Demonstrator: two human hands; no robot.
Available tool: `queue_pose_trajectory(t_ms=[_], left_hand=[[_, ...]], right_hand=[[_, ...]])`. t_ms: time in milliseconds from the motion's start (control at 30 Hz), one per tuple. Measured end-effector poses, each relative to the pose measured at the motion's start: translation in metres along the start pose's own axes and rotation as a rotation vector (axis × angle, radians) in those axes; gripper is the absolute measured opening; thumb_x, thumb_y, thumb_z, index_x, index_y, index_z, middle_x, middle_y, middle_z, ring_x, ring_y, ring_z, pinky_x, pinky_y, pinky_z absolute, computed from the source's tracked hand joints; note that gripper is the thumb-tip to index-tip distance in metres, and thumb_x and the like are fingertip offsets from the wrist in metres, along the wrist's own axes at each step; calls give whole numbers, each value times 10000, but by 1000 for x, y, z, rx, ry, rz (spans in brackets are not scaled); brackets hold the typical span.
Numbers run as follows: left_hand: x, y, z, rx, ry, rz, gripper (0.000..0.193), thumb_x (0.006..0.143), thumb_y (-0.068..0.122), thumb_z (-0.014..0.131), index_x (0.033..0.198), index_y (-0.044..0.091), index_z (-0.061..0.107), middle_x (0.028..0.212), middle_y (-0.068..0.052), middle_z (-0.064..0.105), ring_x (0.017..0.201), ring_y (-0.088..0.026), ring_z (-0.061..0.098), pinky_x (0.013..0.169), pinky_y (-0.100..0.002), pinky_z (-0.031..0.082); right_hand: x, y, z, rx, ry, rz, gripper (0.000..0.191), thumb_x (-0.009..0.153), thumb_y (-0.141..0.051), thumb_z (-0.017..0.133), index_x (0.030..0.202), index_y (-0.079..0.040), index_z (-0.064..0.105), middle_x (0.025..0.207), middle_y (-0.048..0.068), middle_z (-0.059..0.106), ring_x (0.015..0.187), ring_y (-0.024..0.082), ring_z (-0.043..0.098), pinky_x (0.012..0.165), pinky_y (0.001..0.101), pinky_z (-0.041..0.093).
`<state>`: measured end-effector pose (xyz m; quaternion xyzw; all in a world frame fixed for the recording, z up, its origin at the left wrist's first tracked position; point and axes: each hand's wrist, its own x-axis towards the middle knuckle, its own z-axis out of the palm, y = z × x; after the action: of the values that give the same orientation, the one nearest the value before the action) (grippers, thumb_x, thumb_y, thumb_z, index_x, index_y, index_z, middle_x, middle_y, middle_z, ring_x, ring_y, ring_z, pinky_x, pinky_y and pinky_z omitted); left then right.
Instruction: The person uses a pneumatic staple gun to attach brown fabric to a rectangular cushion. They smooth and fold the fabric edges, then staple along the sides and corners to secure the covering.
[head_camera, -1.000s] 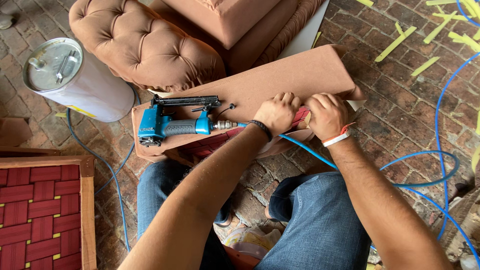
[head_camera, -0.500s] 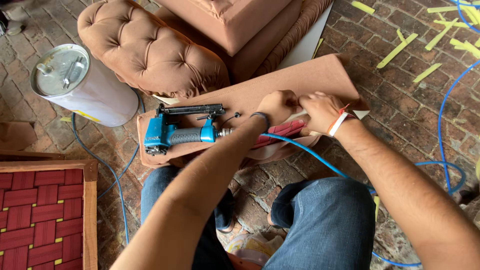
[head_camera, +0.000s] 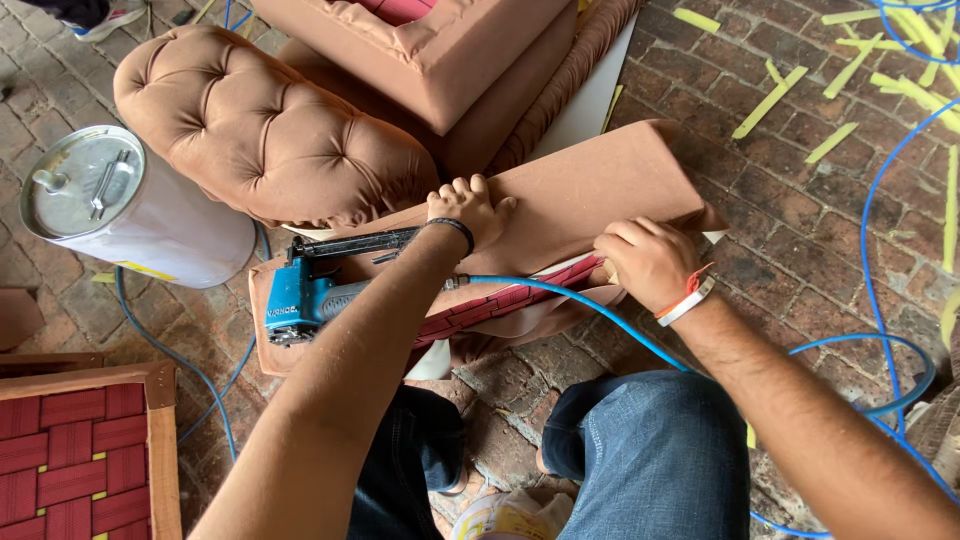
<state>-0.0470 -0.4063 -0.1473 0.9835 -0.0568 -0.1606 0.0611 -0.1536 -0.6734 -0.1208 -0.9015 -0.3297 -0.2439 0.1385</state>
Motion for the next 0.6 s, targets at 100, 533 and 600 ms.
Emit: queue_pose_trajectory(t_ms=[100,533,600], left_hand=[[-3,0,0,18,11,3,791,1007,660,340,1485,31,390,1416,-208,509,1341,-359,477,1088,-539,361],[12,-14,-27,-265,-239,-112,803,954,733,281,1460,175,559,1469,-102,592,1364,-268,561,1142,-410,428],[21,-9,-31,-317,-356,-210,834,976,736,251,1452,152,609,1431,-120,658,1296,-266,689,1104,-390,516]], right_hand=[[-4,6,6,20,-25,24,223,762,-34,785,928,-96,649,915,63,710,857,256,698,772,391,581],[16,13,19,109,-286,20,296,737,-284,773,855,-81,592,792,104,666,760,329,664,692,474,533],[17,11,15,48,-353,27,400,674,-378,837,804,-87,594,783,95,664,758,319,670,690,468,540]])
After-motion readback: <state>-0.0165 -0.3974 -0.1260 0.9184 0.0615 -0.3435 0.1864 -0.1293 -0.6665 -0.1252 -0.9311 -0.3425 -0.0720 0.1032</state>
